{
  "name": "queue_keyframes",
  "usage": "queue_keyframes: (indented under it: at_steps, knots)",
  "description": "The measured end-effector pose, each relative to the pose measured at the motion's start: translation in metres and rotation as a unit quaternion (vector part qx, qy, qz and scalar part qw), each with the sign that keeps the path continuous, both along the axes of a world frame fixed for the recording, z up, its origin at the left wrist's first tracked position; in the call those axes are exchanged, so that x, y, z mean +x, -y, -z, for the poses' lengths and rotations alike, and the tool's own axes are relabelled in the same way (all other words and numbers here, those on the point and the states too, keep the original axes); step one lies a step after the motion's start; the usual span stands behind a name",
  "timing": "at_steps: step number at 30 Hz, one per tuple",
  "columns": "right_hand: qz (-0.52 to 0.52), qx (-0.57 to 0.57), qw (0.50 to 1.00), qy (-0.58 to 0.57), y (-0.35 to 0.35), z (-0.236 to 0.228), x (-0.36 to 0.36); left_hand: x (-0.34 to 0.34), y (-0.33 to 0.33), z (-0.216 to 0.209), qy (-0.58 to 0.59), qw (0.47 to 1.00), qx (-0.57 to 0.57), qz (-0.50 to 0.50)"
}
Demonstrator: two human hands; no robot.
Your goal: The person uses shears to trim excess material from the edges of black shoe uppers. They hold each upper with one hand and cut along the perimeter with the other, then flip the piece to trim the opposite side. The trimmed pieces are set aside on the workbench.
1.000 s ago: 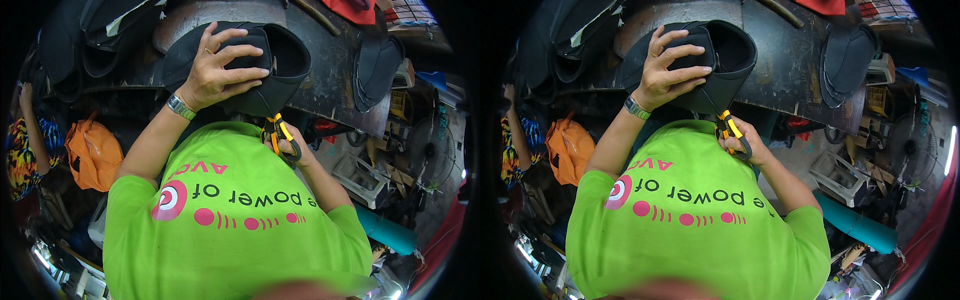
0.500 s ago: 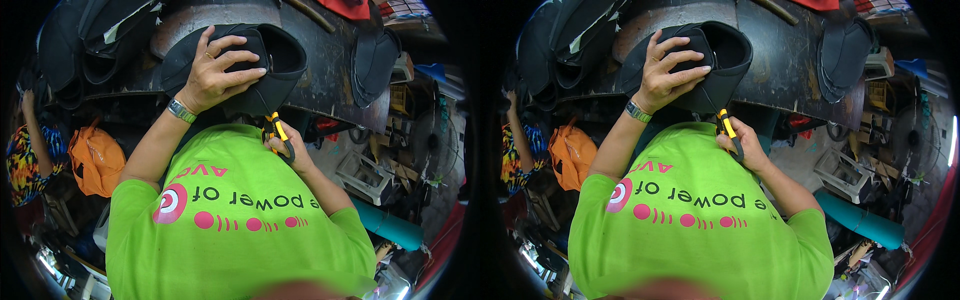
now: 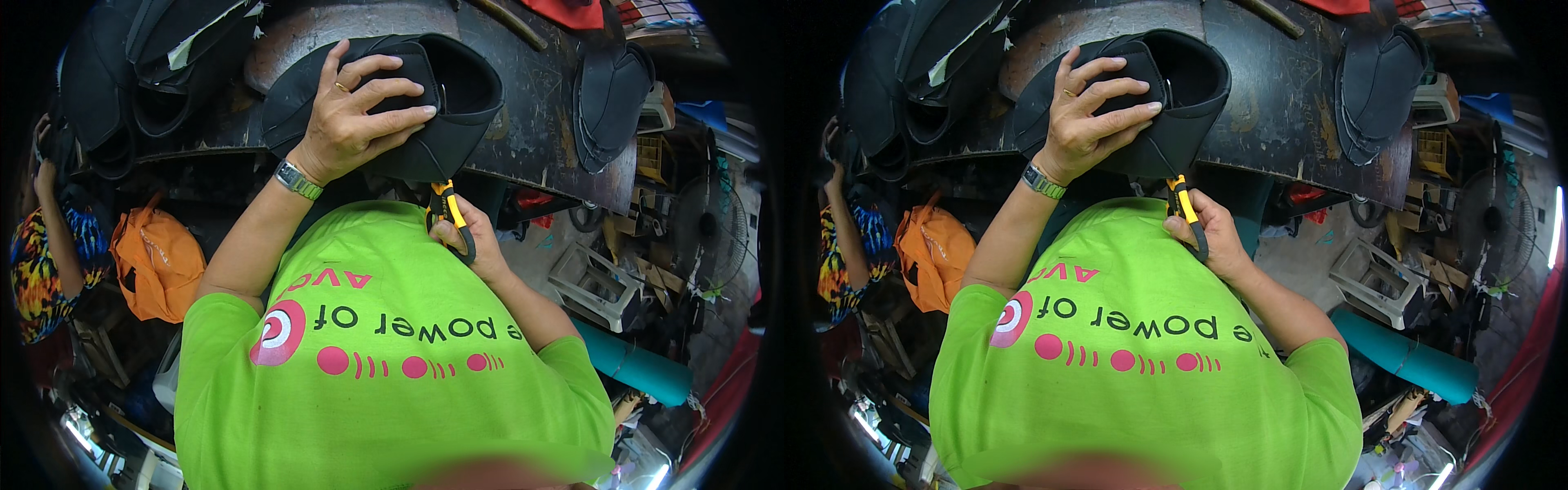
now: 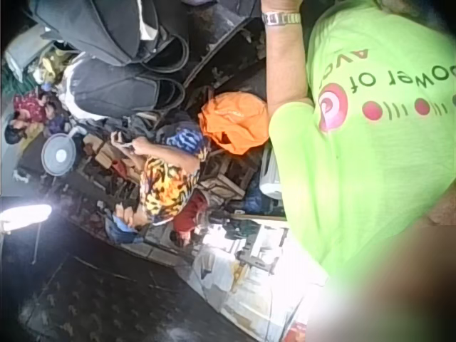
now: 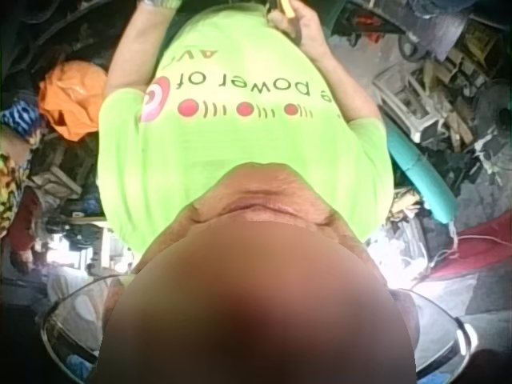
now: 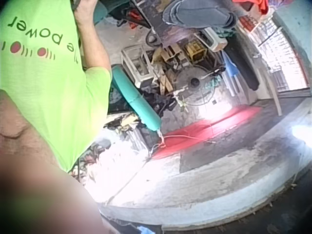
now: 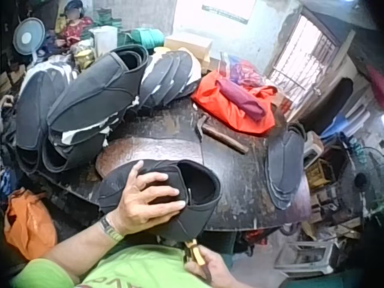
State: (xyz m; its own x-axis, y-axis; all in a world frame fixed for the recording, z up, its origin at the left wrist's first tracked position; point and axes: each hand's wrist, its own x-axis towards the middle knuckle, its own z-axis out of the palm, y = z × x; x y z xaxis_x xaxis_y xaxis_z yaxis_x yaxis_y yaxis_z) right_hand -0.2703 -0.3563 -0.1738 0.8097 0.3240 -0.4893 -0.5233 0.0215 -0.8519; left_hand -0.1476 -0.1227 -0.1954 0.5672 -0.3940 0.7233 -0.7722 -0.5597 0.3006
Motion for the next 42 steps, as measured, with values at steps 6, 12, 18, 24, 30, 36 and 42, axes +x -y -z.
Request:
queue_keyframes:
  at_steps: [6,12,18,24,30,36,42]
  knots:
    - [0.018,0.01,1.0,0.0,0.002,0.002,-0.003,0.0,-0.001,0.0,-0.004,1.0,-0.005,0.008]
    - [0.005,0.021,1.0,-0.009,0.008,0.007,0.007,0.001,-0.001,-0.001,-0.029,0.999,-0.037,0.024]
    - [-0.013,0.048,0.999,0.003,0.004,0.016,0.021,0.002,-0.004,-0.004,-0.036,0.998,-0.022,0.039]
    - [-0.03,0.054,0.998,-0.013,0.011,0.014,0.03,0.002,-0.006,-0.005,-0.042,0.998,-0.019,0.037]
    - [-0.046,0.031,0.998,-0.017,0.024,0.012,0.03,0.004,-0.005,-0.006,-0.055,0.997,-0.038,0.035]
    - [-0.125,-0.251,0.959,0.039,0.078,-0.032,0.044,0.011,-0.004,-0.03,-0.13,0.991,-0.017,0.033]
    - [-0.174,-0.55,0.808,0.121,0.112,-0.074,0.043,0.02,0.005,-0.051,-0.087,0.984,0.142,0.061]
